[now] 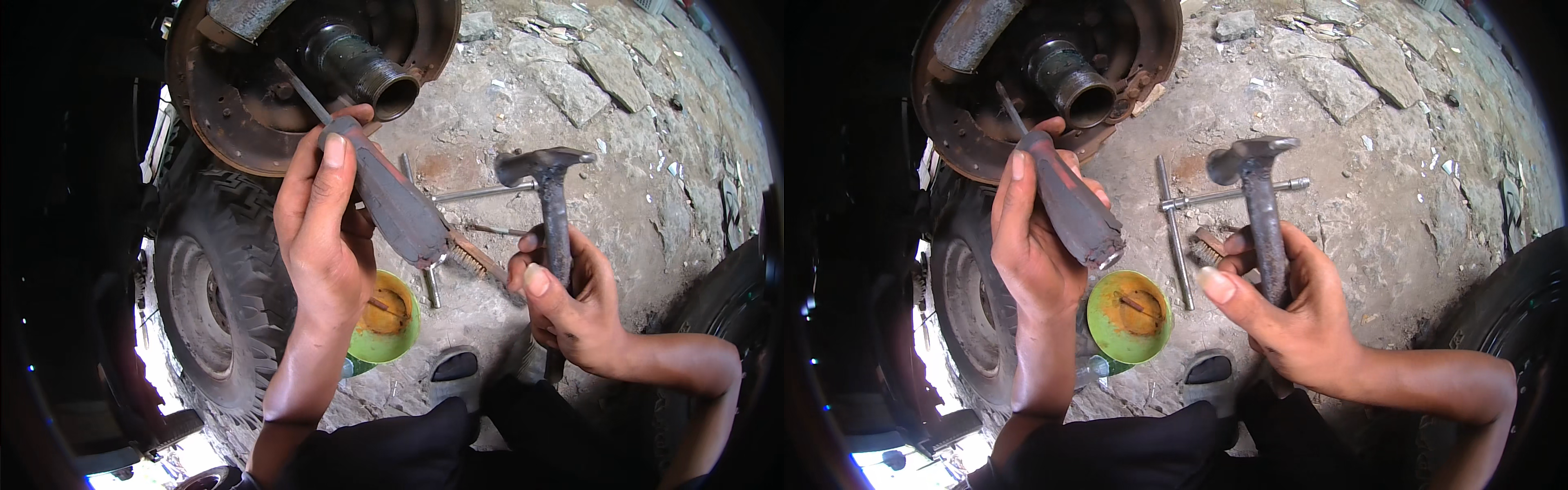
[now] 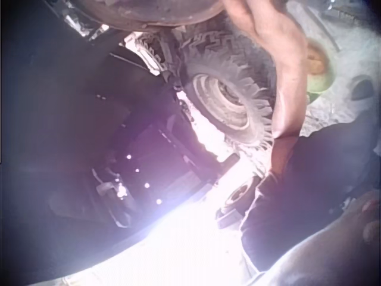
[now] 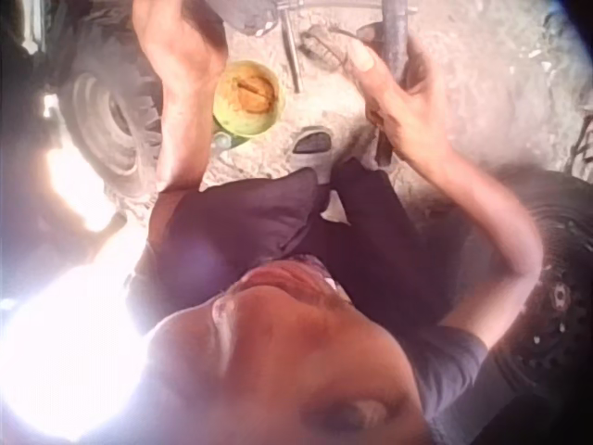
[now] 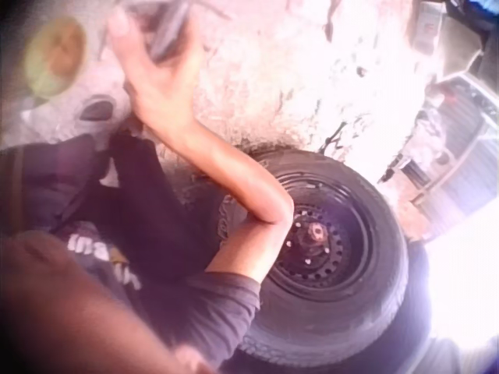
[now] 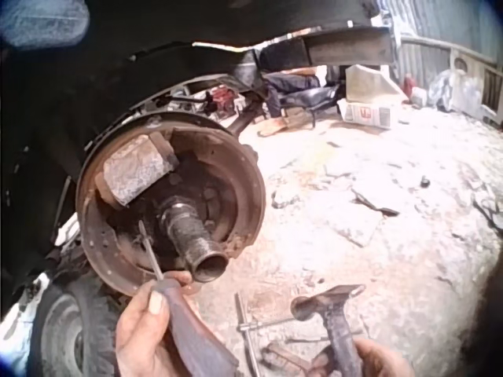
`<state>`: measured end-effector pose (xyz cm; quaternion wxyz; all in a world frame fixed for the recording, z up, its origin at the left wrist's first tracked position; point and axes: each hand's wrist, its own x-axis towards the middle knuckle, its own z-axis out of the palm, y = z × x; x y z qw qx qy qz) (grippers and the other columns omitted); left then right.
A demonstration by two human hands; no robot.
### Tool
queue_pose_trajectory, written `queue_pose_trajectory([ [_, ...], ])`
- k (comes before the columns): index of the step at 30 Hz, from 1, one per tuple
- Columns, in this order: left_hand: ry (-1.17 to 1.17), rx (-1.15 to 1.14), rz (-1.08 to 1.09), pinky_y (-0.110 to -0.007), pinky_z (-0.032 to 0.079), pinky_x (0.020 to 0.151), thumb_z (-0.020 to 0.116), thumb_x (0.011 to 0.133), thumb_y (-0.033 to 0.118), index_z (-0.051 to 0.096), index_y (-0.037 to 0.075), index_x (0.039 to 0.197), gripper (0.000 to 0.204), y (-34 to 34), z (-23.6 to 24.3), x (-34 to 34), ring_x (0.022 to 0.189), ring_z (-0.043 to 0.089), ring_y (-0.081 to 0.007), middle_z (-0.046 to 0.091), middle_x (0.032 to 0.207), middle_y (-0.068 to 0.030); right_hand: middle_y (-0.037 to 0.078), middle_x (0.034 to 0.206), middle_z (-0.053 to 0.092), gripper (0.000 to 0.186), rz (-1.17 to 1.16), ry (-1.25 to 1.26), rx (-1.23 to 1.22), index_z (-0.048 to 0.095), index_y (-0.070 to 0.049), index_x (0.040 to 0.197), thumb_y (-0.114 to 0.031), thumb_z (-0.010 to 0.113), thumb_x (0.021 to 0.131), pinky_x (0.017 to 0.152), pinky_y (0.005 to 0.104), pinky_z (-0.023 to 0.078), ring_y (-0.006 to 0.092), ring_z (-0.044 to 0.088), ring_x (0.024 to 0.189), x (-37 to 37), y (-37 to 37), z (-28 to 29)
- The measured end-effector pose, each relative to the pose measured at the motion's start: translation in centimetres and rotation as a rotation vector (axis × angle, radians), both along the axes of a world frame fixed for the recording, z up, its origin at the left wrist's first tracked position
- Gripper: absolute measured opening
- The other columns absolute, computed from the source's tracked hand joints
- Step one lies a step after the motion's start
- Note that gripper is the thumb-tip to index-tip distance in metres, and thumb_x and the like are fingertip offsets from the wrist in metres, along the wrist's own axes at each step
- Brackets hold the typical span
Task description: The person uses a screwdriver and a hammer to manipulate a spring and other components on a vehicle brake assembly.
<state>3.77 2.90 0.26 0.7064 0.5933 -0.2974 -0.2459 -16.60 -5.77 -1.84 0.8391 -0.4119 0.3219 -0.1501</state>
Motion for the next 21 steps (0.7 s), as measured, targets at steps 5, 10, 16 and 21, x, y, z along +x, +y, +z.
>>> queue_pose_trajectory([
  [5, 0.026, -0.064, -0.009, -0.02, 0.043, 0.073, 0.056, 0.101, 0.027, 0.06, -0.002, 0.12, 0.035, 0.1, -0.1, 1.2, 0.08, 0.056, -0.006, 0.06, 0.09, -0.0002, 0.002, 0.088, 0.059, 0.043, -0.081, -0.096, -0.11, 0.051, 0.0, 0.114, -0.018, 0.079, 0.086, 0.047, 0.019, 0.039, 0.003, 0.052, 0.061, 0.2, -0.1, -0.8],
  [10, -0.13, -0.025, 0.149, -0.02, 0.042, 0.071, 0.06, 0.099, 0.029, 0.063, -0.001, 0.116, 0.035, -0.6, -0.2, 1.0, 0.081, 0.053, -0.0069, 0.057, 0.091, -0.001, 0.012, 0.094, 0.061, 0.052, -0.072, -0.188, -0.309, 0.044, 0.0, 0.123, -0.018, 0.077, 0.087, 0.041, 0.0188, 0.036, 0.0039, 0.048, 0.051, 3.1, 0.4, -0.4],
  [16, -0.021, -0.041, 0.137, -0.018, 0.04, 0.072, 0.07, 0.095, 0.022, 0.066, -0.001, 0.102, 0.025, -0.4, 0.1, 1.8, 0.078, 0.052, -0.0026, 0.063, 0.087, 0.0018, 0.009, 0.094, 0.061, 0.051, -0.104, -0.284, -0.435, 0.046, -0.001, 0.121, -0.005, 0.079, 0.083, 0.045, 0.0185, 0.04, 0.0045, 0.052, 0.055, 7.1, 1.9, -0.4],
  [21, -0.009, -0.028, 0.144, -0.018, 0.04, 0.07, 0.07, 0.095, 0.023, 0.066, -0.001, 0.101, 0.025, -0.2, 0.1, 2.4, 0.078, 0.052, -0.0022, 0.063, 0.085, 0.0021, 0.006, 0.089, 0.059, 0.048, -0.133, -0.283, -0.429, 0.046, -0.001, 0.119, -0.004, 0.079, 0.083, 0.043, 0.0191, 0.037, 0.0041, 0.05, 0.052, 8.4, 2.6, 0.2],
])
